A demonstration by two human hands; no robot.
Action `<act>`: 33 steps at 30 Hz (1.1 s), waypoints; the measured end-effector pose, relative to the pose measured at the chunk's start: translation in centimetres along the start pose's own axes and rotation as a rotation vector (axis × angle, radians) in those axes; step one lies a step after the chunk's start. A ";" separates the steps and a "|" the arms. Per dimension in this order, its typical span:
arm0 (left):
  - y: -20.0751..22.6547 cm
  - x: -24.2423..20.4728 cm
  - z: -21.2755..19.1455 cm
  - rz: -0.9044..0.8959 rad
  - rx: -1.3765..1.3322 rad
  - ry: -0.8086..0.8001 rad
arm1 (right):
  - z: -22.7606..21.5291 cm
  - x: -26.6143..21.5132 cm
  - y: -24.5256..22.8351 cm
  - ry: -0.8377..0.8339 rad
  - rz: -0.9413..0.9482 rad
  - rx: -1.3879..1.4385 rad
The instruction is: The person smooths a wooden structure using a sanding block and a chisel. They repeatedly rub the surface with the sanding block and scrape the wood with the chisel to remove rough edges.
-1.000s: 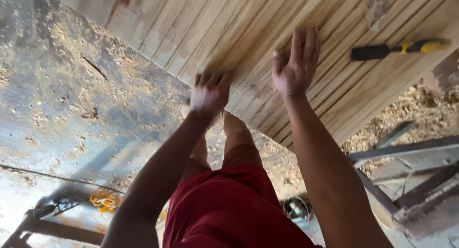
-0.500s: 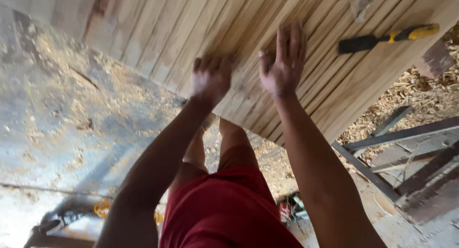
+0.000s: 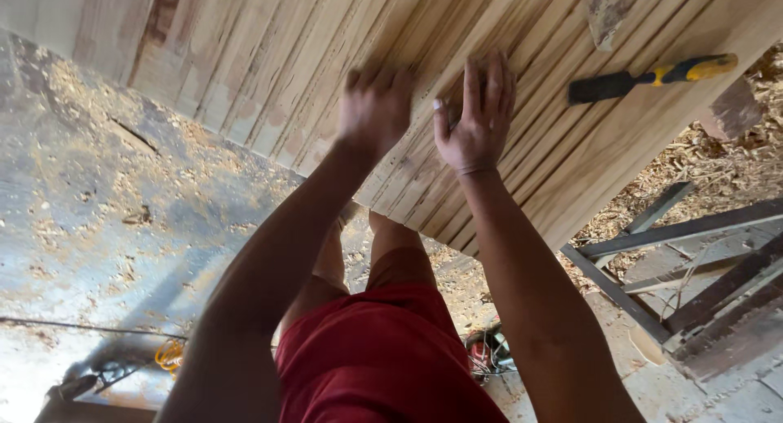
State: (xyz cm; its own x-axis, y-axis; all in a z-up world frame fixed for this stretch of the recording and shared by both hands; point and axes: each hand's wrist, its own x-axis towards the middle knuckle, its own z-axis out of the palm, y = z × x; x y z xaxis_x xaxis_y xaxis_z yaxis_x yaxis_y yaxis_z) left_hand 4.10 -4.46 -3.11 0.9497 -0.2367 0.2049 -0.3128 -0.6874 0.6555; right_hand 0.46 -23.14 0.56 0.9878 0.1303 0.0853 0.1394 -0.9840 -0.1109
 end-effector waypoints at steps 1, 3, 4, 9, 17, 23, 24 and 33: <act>0.0 1.7 1.3 0.012 0.022 0.004 | -0.1 0.0 0.0 -0.002 0.000 0.001; 0.0 3.8 2.1 0.007 0.015 0.008 | -0.2 0.3 0.2 -0.001 -0.004 0.004; 0.0 4.8 2.2 -0.010 -0.015 0.006 | -0.1 0.6 0.3 0.005 -0.013 -0.006; 0.5 3.2 -0.1 -0.051 -0.012 -0.025 | -0.3 -0.5 0.0 -0.027 -0.004 -0.005; -1.0 -4.6 -2.0 -0.086 -0.076 -0.038 | -0.1 -0.6 0.7 -0.009 -0.013 -0.006; 0.0 4.3 2.6 0.034 0.063 0.053 | 0.5 0.5 -0.6 0.052 -0.015 -0.078; 0.4 5.9 3.1 0.057 0.049 0.064 | 0.4 0.8 -0.6 0.084 -0.012 -0.112; -8.6 6.7 -0.2 0.002 0.117 -0.069 | 0.4 -1.1 0.8 0.027 0.029 0.116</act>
State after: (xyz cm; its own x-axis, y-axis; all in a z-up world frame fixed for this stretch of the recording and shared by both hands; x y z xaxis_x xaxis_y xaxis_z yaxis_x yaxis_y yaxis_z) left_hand 13.12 0.04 -7.26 0.9470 -0.2822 0.1532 -0.3182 -0.7614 0.5649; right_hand -0.51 -24.06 -0.04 0.9895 0.0968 0.1070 0.1191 -0.9665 -0.2274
